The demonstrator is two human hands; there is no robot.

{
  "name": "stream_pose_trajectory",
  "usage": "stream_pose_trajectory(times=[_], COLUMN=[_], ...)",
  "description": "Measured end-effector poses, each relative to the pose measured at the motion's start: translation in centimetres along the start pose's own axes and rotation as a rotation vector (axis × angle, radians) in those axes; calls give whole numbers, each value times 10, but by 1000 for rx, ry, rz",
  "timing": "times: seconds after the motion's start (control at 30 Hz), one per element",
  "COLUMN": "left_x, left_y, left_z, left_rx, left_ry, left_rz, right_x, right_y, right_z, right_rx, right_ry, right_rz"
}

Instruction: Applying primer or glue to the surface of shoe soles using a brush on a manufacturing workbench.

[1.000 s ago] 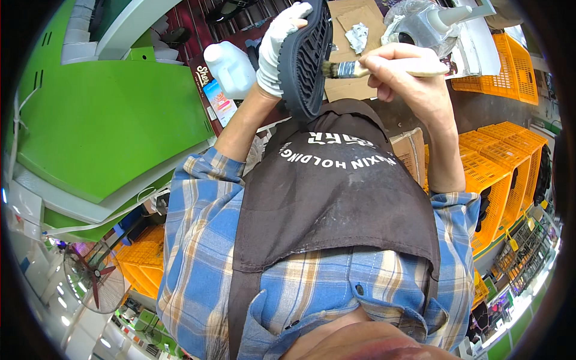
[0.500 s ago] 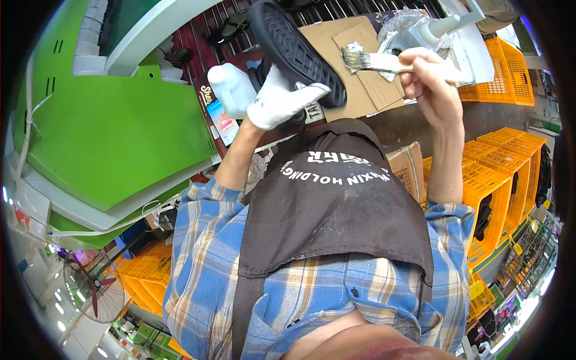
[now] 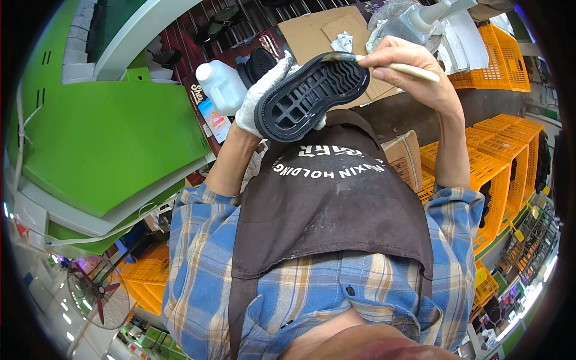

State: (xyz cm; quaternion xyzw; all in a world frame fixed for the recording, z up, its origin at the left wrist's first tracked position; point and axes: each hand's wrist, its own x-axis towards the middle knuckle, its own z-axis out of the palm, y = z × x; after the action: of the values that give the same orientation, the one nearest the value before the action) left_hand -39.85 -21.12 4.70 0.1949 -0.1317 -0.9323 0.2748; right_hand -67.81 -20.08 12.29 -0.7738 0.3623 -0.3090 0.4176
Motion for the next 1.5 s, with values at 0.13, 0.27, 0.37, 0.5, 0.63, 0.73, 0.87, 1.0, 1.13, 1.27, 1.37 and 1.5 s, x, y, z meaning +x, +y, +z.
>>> stream_pose_trajectory(times=[0.13, 0.27, 0.37, 0.5, 0.63, 0.73, 0.87, 1.0, 1.13, 1.27, 1.37, 1.5], left_x=[-5, -8, -2, 3, -1, 3, 11, 6, 13, 16, 15, 24], left_y=[-1, -3, -10, -17, -14, -19, -15, -13, -14, -21, -14, -25], left_z=[17, 21, 16, 12, 14, 10, -9, 5, -15, -14, -18, -17], left_rx=[-27, -3, 257, 397, 200, 303, 166, -74, -33, 93, 56, 62], left_ry=[-4, -30, 47, 63, 74, 134, 30, 116, -59, 91, -5, 125], left_rz=[7, 24, 133, 234, 170, 289, 278, 107, 148, 262, 131, 320], right_x=[-11, -15, -13, -8, -6, -4, -1, 5, 8, 7, 11, 16], right_y=[14, 17, 13, 7, 3, 0, -30, 5, 45, 5, -9, 2], right_z=[1, 13, 29, 35, 34, 57, 73, 58, 51, 62, 55, 56], right_rx=[-201, -205, -154, 253, 203, -358, 76, 331, -219, 4, 330, 201], right_ry=[104, 238, 353, 395, 399, 251, 68, 221, 583, 302, 267, 317], right_rz=[62, 103, 274, 483, 411, -124, -218, 179, -6, 110, 331, 220])
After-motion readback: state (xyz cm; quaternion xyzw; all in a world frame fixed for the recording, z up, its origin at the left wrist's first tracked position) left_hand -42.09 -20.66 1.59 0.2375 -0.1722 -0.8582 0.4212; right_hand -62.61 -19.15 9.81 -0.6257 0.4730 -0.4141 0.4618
